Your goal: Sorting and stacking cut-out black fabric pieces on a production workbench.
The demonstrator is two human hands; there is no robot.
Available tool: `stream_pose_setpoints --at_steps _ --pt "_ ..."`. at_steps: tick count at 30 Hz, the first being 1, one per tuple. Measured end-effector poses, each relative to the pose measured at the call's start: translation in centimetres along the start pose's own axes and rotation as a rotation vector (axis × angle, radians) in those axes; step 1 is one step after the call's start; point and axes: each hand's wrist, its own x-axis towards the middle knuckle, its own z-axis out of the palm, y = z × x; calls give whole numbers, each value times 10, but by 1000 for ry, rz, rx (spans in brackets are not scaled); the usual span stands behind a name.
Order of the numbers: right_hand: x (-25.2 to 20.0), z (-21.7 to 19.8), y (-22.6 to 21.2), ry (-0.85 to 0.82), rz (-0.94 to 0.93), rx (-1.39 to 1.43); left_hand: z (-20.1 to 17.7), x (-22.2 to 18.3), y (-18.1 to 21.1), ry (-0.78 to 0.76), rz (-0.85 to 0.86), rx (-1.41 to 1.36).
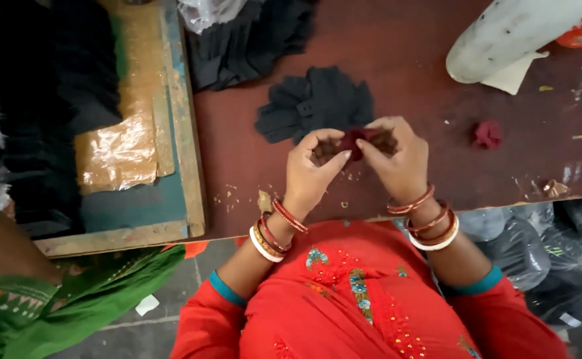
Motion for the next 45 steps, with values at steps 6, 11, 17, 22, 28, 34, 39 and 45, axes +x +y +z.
stream_pose_setpoints --at_steps 6,11,17,22,28,34,39,45 --pt "-8 -20 -42 282 -961 -635 10 20 7 69 -202 -368" --pt "-6 -74 -25 244 -642 -586 40 46 39 -191 -299 -379" --pt "69 -241 -21 669 -667 -648 120 151 18 -118 470 514" --pt "102 -231 -74 590 -774 -1199 191 221 -25 -93 735 488" --pt "54 -221 -96 427 -994 -984 199 197 12 -131 599 483" --pt "23 -204 50 718 -554 -393 184 170 74 -187 995 1150" --pt "24 -171 112 768 -284 237 207 149 75 -352 1103 1387" --pt "44 -213 86 742 -378 135 210 165 64 -311 935 1348"
